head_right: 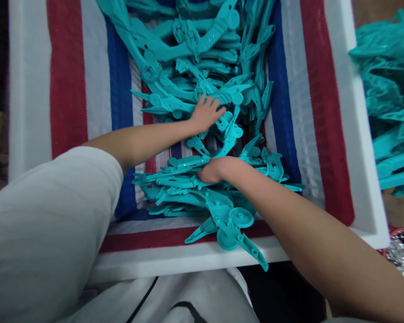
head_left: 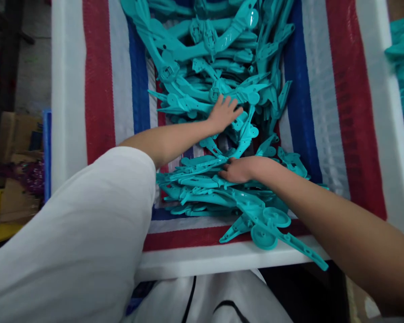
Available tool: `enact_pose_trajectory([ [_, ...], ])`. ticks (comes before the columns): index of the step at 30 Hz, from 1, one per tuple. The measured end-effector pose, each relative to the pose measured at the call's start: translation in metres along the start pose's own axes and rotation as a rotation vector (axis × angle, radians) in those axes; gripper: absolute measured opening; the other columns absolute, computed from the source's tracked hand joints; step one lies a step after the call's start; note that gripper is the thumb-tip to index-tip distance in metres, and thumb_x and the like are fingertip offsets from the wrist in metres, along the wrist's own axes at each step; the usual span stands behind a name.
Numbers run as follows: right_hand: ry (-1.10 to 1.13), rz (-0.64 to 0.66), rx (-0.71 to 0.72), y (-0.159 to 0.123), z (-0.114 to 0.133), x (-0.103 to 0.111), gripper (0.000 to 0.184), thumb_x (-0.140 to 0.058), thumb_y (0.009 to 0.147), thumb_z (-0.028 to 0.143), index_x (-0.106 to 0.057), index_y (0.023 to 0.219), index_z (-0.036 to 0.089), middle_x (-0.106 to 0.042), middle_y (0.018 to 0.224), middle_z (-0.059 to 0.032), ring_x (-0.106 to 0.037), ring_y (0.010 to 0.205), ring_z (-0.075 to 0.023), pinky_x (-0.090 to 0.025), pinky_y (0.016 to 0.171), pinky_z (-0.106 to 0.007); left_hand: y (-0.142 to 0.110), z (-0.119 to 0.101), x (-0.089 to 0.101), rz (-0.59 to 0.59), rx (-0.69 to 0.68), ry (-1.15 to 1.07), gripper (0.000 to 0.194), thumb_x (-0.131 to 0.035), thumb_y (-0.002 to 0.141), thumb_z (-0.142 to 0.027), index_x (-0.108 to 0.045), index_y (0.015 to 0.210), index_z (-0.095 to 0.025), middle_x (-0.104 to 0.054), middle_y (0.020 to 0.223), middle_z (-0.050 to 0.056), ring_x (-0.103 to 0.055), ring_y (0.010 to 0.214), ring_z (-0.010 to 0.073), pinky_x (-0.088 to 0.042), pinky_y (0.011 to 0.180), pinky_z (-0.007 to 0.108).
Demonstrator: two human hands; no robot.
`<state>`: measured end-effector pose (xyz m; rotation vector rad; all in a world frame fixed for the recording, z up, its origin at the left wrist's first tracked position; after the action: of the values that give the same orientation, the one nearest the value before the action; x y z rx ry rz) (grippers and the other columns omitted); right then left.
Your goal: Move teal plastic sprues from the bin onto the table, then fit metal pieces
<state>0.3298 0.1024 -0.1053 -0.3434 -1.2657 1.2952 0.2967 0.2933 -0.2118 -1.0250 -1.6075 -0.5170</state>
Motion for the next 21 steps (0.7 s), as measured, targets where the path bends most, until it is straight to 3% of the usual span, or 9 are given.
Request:
enact_pose_trajectory([
  [2, -0.017, 0.074, -0.013, -0.005, 0.007, 0.005, 0.045, -0.047, 0.119, 0.029, -0.084, 0.143, 0.02, -0.083, 0.137, -0.019, -0.075, 0.138, -0.0427, -0.065, 0.109, -0.054, -0.026, -0.015, -0.02, 0.147, -0.28, 0.001, 0.04, -0.058, 0.112, -0.028, -0.083, 0.144, -0.028, -0.074, 0.163, 0.016, -0.051, 0.165, 0.0347, -0.032, 0.142, 0.054],
  [4, -0.063, 0.092, -0.001, -0.009, 0.013, 0.009, 0.046, -0.045, 0.119, 0.026, -0.083, 0.145, 0.019, -0.082, 0.139, -0.0192, -0.074, 0.139, -0.0423, -0.064, 0.11, -0.054, -0.049, -0.019, -0.042, 0.335, -0.467, -0.023, 0.029, -0.06, 0.109, -0.024, -0.088, 0.117, -0.028, -0.081, 0.146, 0.017, -0.067, 0.148, 0.0312, -0.047, 0.129, 0.044],
  [6, -0.122, 0.115, 0.015, -0.011, 0.016, 0.011, 0.048, -0.042, 0.119, 0.024, -0.081, 0.148, 0.018, -0.081, 0.141, -0.0207, -0.073, 0.141, -0.043, -0.064, 0.111, -0.055, -0.063, -0.015, -0.059, 0.398, -0.523, -0.041, 0.024, -0.063, 0.104, -0.02, -0.085, 0.104, -0.028, -0.084, 0.139, 0.017, -0.071, 0.141, 0.0291, -0.051, 0.123, 0.04],
  [8, -0.141, 0.137, 0.021, -0.011, 0.017, 0.01, 0.05, -0.04, 0.118, 0.022, -0.079, 0.15, 0.016, -0.081, 0.143, -0.0225, -0.072, 0.143, -0.0451, -0.063, 0.11, -0.057, -0.074, -0.009, -0.072, 0.414, -0.548, -0.064, 0.022, -0.064, 0.104, -0.02, -0.084, 0.101, -0.029, -0.083, 0.145, 0.015, -0.068, 0.144, 0.0281, -0.05, 0.124, 0.04],
  [10, -0.125, 0.136, 0.019, -0.011, 0.017, 0.01, 0.049, -0.042, 0.118, 0.021, -0.079, 0.149, 0.015, -0.081, 0.143, -0.023, -0.072, 0.143, -0.0464, -0.063, 0.11, -0.058, -0.087, -0.004, -0.084, 0.425, -0.522, -0.059, 0.018, -0.068, 0.102, -0.022, -0.081, 0.092, -0.029, -0.085, 0.137, 0.014, -0.068, 0.14, 0.0299, -0.051, 0.12, 0.042],
  [14, -0.071, 0.096, 0.005, -0.008, 0.013, 0.009, 0.045, -0.045, 0.119, 0.024, -0.083, 0.142, 0.019, -0.082, 0.141, -0.0192, -0.073, 0.139, -0.0421, -0.063, 0.111, -0.055, -0.119, 0.003, -0.105, 0.425, -0.342, 0.05, 0.017, -0.071, 0.093, -0.016, -0.079, 0.08, -0.024, -0.082, 0.095, 0.022, -0.07, 0.118, 0.0403, -0.055, 0.098, 0.051],
  [16, -0.027, 0.086, -0.009, -0.007, 0.011, 0.009, 0.043, -0.047, 0.119, 0.027, -0.084, 0.139, 0.02, -0.083, 0.138, -0.0177, -0.074, 0.137, -0.04, -0.063, 0.112, -0.054, -0.133, 0.002, -0.111, 0.386, -0.265, 0.094, 0.018, -0.069, 0.092, -0.013, -0.086, 0.09, -0.021, -0.083, 0.102, 0.023, -0.069, 0.121, 0.0427, -0.054, 0.102, 0.056],
  [19, -0.028, 0.089, -0.007, -0.006, 0.011, 0.01, 0.044, -0.046, 0.12, 0.027, -0.083, 0.142, 0.02, -0.083, 0.14, -0.0176, -0.074, 0.138, -0.0394, -0.063, 0.113, -0.054, -0.145, -0.002, -0.117, 0.331, -0.2, 0.128, 0.03, -0.068, 0.095, -0.011, -0.091, 0.109, -0.024, -0.083, 0.136, 0.022, -0.062, 0.142, 0.0431, -0.048, 0.121, 0.063],
  [21, -0.058, 0.099, -0.008, -0.006, 0.012, 0.011, 0.047, -0.044, 0.121, 0.026, -0.082, 0.147, 0.019, -0.081, 0.146, -0.0186, -0.074, 0.141, -0.0396, -0.063, 0.114, -0.054, -0.149, -0.005, -0.119, 0.321, -0.153, 0.147, 0.034, -0.066, 0.099, -0.011, -0.092, 0.115, -0.026, -0.08, 0.145, 0.02, -0.056, 0.154, 0.0427, -0.043, 0.129, 0.065],
])
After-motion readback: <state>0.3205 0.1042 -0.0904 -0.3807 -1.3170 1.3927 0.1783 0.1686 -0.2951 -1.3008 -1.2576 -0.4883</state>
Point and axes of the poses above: each hand's wrist, its own y-axis towards the middle knuckle, its own x-axis out of the back of the hand, z = x × y, the point moved 4 cm from there along y, towards the middle knuckle
